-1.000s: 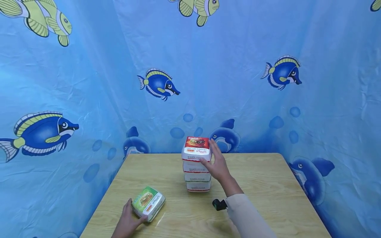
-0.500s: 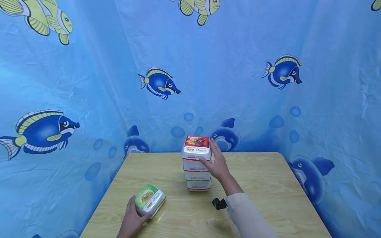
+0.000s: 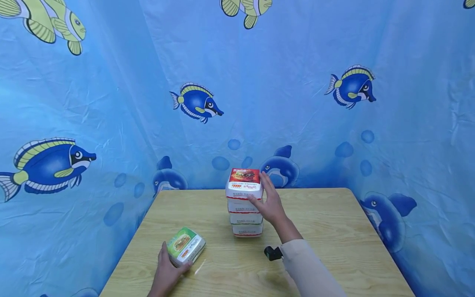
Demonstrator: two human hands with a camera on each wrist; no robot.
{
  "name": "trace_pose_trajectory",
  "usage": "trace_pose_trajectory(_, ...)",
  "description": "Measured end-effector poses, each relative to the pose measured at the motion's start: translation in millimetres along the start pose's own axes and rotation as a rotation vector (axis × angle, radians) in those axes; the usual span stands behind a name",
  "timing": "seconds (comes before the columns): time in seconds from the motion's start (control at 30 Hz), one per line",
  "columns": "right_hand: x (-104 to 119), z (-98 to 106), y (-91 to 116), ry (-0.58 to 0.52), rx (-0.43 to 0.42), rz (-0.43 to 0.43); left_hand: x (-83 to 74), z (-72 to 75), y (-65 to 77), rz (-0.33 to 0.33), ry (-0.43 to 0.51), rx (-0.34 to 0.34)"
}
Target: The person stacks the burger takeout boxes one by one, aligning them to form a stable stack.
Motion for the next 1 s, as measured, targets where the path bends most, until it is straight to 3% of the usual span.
trace_pose_trajectory(0.3,-1,0,1,-0.001,0.021,-0.042,0.5,4.5,-4.0,-0.005,0.143,-0.024)
trace_pose_trajectory(0.53,-3,0,1,-0.004,0.017,-0.023,-9.3,15.6,-15.3,-0.002,0.235,-0.013)
trace_pose_trajectory(0.73,-5,0,4,-0.015,0.025,-0.033,-25.0,27.6,-34.5,0.028,0.421,0.033)
trace_pose_trajectory(0.83,-5,0,4,-0.018,0.029,-0.039,-36.5,30.1,-45.3,-0.001,0.511,0.03)
trace_pose_trajectory(1.0,-4,2,5,-0.003,0.024,-0.051,-59.0,34.3,-65.9,-0.075,0.558,0.035)
Point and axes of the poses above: each hand's wrist, its own y-axis away from the middle knuckle, its own z-axis out of the back of the hand, x = y × z, the point moved 1 cm from there along -y, towards the middle knuckle, and after that the axes turned 7 degrees about -z, right-handed, at the moved point
